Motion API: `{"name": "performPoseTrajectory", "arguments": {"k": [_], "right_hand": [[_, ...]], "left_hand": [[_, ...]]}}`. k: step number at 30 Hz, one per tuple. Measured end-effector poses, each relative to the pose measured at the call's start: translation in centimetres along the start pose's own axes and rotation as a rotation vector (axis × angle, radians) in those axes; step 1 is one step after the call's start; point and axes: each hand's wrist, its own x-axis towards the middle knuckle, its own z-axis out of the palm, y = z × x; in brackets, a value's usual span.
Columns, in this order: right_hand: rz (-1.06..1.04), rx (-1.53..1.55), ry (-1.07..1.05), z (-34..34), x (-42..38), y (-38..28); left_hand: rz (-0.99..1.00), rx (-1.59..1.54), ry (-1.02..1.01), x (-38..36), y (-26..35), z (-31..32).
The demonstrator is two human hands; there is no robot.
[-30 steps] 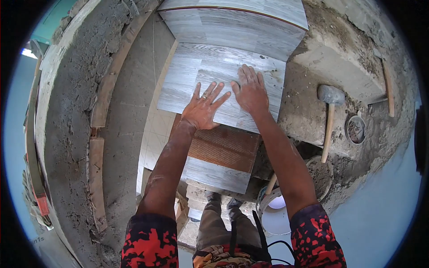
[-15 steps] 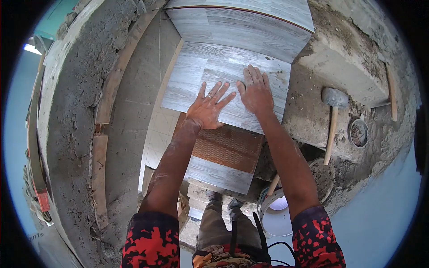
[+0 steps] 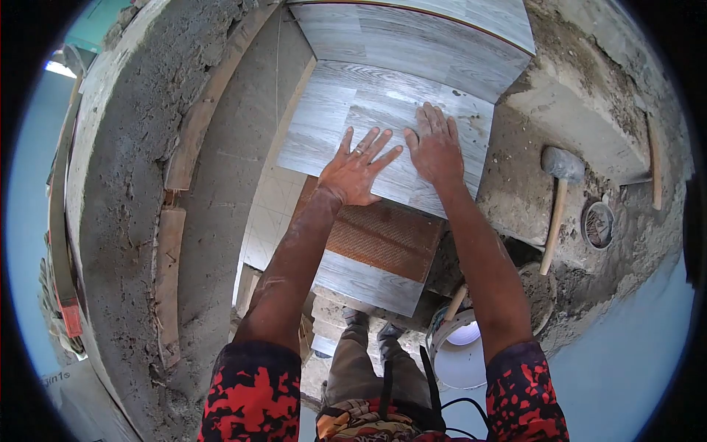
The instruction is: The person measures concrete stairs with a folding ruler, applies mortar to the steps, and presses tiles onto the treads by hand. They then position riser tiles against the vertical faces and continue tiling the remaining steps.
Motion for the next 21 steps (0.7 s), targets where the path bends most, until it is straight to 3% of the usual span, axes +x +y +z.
{"name": "performPoseTrajectory", "arguments": {"k": [21], "right_hand": [[-0.008,-0.013,0.023,0.11,-0.05,0.07]], "left_hand": [[-0.008,0.001,0.003,-0.03,0.06,-0.01]]}}
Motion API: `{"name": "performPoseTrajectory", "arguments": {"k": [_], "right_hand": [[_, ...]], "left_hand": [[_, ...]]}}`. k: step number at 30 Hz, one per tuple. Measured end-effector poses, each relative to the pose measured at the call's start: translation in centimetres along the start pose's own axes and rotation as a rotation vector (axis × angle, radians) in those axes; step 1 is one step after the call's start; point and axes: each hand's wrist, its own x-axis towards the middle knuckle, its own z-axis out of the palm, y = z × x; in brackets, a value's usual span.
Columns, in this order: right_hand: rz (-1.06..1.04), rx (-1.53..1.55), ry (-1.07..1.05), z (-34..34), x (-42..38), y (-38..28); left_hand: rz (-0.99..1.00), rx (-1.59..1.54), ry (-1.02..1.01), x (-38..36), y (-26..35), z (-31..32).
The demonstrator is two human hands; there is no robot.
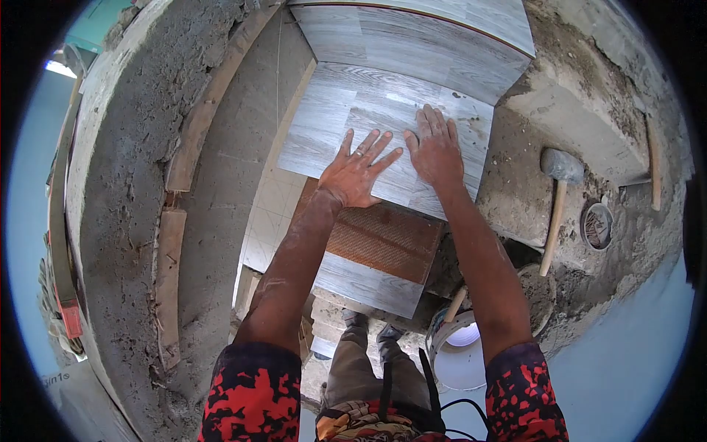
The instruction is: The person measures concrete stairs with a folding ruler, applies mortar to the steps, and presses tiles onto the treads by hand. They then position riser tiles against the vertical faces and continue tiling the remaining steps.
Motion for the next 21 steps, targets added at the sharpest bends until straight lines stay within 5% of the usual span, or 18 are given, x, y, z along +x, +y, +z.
{"name": "performPoseTrajectory", "arguments": {"k": [21], "right_hand": [[0.042,-0.013,-0.133,-0.8,0.2,-0.3]], "left_hand": [[0.009,-0.009,0.003,0.0,-0.1,-0.1]]}}
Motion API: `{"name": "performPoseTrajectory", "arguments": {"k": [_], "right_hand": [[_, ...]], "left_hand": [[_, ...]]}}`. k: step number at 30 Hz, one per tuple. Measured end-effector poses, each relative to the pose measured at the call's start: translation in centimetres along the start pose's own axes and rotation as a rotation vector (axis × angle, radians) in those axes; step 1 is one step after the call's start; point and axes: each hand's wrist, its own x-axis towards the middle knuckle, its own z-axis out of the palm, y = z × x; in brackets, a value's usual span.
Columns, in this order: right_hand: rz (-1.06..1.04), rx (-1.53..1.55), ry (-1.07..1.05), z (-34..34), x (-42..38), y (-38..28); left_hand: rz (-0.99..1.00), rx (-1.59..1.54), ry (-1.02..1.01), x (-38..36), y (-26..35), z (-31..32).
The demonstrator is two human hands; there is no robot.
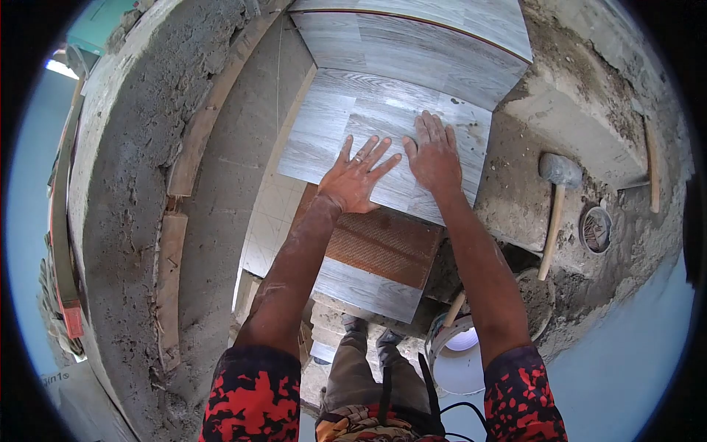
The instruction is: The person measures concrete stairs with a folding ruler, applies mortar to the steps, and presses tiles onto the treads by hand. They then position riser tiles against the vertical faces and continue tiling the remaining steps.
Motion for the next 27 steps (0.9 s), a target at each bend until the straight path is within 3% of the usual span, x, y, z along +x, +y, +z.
{"name": "performPoseTrajectory", "arguments": {"k": [27], "right_hand": [[-0.018,0.014,0.062,0.18,-0.02,0.1]], "left_hand": [[-0.008,-0.009,-0.006,0.01,0.09,-0.07]]}}
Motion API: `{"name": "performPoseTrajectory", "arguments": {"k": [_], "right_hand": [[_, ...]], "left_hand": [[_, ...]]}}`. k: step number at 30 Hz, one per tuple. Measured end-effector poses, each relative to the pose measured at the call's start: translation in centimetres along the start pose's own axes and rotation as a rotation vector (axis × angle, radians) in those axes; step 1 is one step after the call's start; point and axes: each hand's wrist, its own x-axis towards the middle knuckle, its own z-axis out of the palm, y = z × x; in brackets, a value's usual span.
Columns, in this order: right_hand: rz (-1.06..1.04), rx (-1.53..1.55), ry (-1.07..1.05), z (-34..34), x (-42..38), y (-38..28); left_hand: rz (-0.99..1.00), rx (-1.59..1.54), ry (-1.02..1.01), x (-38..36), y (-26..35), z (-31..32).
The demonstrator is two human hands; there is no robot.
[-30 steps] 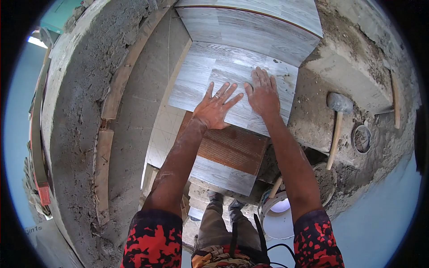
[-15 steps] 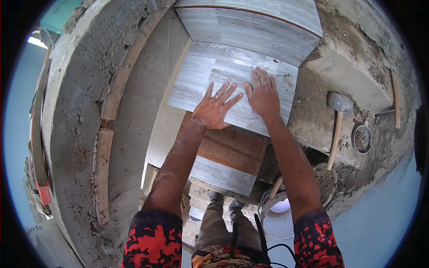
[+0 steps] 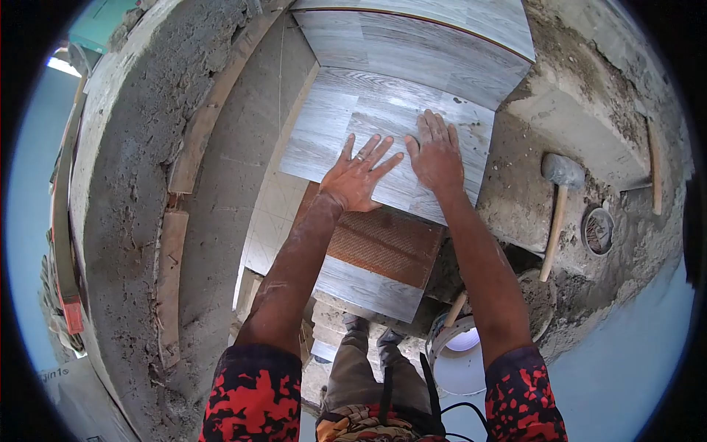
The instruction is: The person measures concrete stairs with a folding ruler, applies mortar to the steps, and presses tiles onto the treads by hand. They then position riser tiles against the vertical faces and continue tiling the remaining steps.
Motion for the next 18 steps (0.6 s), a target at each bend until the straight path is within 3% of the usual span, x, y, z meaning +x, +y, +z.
{"name": "performPoseTrajectory", "arguments": {"k": [6,12,18], "right_hand": [[0.007,0.001,-0.031,-0.1,0.0,0.0],[0.006,-0.004,-0.034,-0.2,0.0,-0.1],[0.001,-0.023,-0.032,0.1,0.0,0.0]], "left_hand": [[0.011,0.011,0.069,0.0,-0.1,0.6],[-0.006,0.06,-0.054,0.1,0.1,-0.4],[0.007,0.027,-0.016,0.0,0.0,-0.2]]}}
